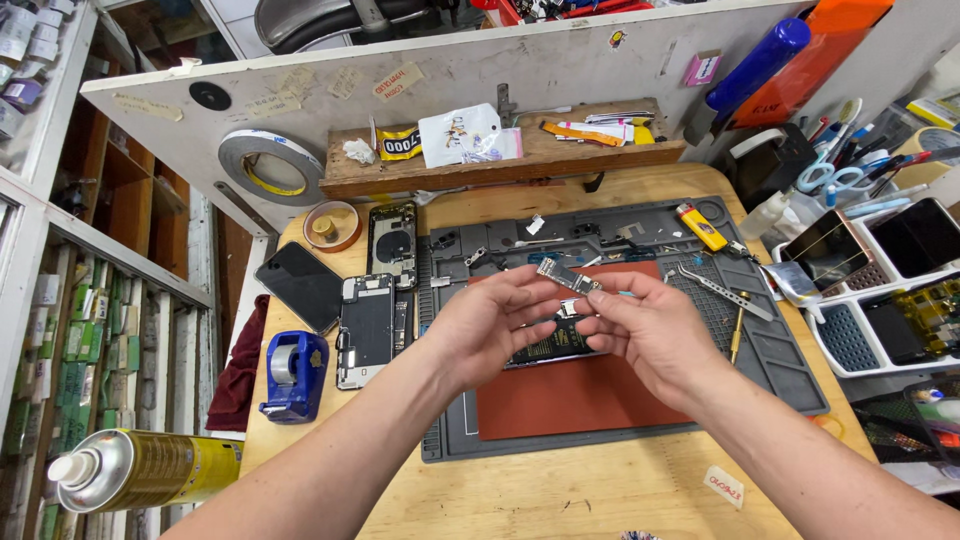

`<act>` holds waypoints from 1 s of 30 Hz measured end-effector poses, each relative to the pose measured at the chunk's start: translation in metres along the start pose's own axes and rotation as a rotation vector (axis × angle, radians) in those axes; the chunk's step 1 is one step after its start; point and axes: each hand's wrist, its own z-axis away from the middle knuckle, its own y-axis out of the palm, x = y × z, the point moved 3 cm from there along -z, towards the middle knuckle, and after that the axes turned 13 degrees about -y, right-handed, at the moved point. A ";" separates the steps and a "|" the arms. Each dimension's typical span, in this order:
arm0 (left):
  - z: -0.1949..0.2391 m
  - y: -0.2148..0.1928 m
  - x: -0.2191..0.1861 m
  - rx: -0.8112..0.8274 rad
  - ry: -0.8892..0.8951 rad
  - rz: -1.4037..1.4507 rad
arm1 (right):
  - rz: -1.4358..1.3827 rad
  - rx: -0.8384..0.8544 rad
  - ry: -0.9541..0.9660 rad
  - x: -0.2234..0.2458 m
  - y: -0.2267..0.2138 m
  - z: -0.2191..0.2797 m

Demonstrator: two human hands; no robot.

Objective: The person disassembles a smartphone on a workbench, using tweezers and a screwdriver to remove internal components such as the battery and logic board. They then place the screen assembly onto the phone chassis and align it with the internal parts.

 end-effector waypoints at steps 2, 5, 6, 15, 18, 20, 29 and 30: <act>0.000 0.004 0.008 0.053 0.005 -0.031 | -0.015 -0.004 0.018 -0.002 0.004 0.004; -0.004 0.008 0.020 0.030 0.003 -0.020 | 0.018 0.004 0.026 -0.007 0.010 0.010; -0.006 0.007 0.022 0.006 0.003 -0.007 | 0.039 0.009 0.024 -0.008 0.012 0.012; -0.002 -0.012 0.040 -0.141 0.025 -0.029 | 0.235 0.019 0.009 -0.020 0.029 0.024; 0.006 -0.028 0.038 -0.208 0.027 0.028 | 0.310 0.055 0.015 -0.020 0.035 0.025; 0.014 -0.045 0.029 -0.261 0.074 0.049 | 0.325 0.054 0.028 -0.019 0.036 0.021; 0.077 -0.144 0.007 -0.646 0.152 -0.033 | 0.403 0.094 0.135 -0.030 0.014 0.009; 0.084 -0.150 0.007 -0.670 0.163 -0.035 | 0.391 0.091 0.139 -0.032 0.015 0.008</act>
